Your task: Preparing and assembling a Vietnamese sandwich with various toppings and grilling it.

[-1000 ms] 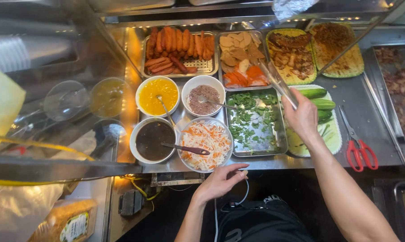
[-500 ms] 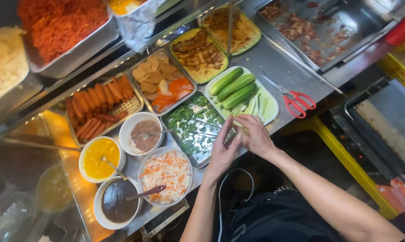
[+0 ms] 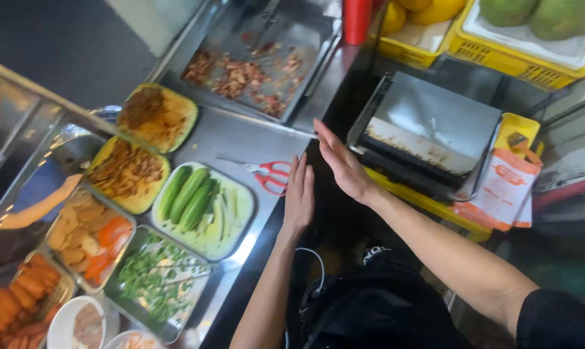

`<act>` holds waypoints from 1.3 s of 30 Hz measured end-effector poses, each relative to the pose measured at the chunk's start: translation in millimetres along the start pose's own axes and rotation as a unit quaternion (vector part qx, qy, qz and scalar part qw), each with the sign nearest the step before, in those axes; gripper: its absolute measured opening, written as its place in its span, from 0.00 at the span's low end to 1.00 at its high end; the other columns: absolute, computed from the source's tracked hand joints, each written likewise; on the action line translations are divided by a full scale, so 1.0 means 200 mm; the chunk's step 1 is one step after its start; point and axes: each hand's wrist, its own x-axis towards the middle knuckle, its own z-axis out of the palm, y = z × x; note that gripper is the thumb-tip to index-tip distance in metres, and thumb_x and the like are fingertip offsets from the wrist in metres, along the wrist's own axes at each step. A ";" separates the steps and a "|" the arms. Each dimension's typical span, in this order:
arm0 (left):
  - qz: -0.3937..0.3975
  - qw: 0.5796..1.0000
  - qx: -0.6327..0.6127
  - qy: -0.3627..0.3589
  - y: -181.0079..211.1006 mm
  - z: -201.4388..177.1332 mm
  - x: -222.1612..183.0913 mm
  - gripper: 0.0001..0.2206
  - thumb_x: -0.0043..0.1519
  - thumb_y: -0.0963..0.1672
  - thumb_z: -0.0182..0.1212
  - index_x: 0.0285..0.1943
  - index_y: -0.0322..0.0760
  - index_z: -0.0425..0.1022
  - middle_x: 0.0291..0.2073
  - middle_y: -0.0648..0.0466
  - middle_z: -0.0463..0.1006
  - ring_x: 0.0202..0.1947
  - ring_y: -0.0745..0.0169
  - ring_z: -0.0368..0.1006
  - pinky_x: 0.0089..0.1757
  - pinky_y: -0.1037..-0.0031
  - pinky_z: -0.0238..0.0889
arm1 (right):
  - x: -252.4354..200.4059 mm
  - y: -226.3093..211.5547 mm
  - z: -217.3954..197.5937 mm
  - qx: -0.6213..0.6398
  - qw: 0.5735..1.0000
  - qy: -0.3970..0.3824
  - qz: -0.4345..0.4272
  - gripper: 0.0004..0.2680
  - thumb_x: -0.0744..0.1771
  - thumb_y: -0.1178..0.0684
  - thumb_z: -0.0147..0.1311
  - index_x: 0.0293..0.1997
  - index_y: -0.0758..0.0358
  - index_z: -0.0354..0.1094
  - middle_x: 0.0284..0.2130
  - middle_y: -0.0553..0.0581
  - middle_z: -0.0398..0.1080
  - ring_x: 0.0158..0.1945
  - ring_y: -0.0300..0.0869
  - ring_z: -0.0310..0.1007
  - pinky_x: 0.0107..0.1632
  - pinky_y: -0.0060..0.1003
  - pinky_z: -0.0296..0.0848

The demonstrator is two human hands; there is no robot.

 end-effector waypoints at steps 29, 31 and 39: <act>0.220 0.892 0.387 -0.078 -0.71 1.82 -0.05 0.21 0.64 0.55 0.49 0.68 0.74 0.67 0.69 0.57 0.66 0.71 0.51 0.56 0.50 0.21 0.50 | 0.08 0.44 -2.05 -0.809 0.423 0.356 -0.200 0.27 0.69 0.34 0.21 0.76 0.54 0.29 0.74 0.56 0.30 0.77 0.52 0.24 0.72 0.66 0.25; 0.182 0.900 0.327 -0.223 -0.75 1.81 -0.07 0.19 0.67 0.57 0.49 0.67 0.68 0.69 0.68 0.52 0.67 0.69 0.43 0.57 0.48 0.13 0.46 | 0.07 0.42 -2.01 -0.808 0.416 0.373 -0.188 0.26 0.69 0.35 0.21 0.75 0.54 0.30 0.74 0.55 0.30 0.76 0.51 0.25 0.72 0.67 0.26; 0.340 0.908 0.244 0.009 -0.72 1.76 0.01 0.32 0.61 0.63 0.38 0.75 0.68 0.45 0.74 0.53 0.46 0.71 0.48 0.35 0.56 0.19 0.23 | -0.12 -0.02 -1.72 -0.779 0.463 0.421 0.031 0.25 0.71 0.33 0.24 0.76 0.53 0.37 0.75 0.54 0.36 0.77 0.50 0.28 0.73 0.66 0.26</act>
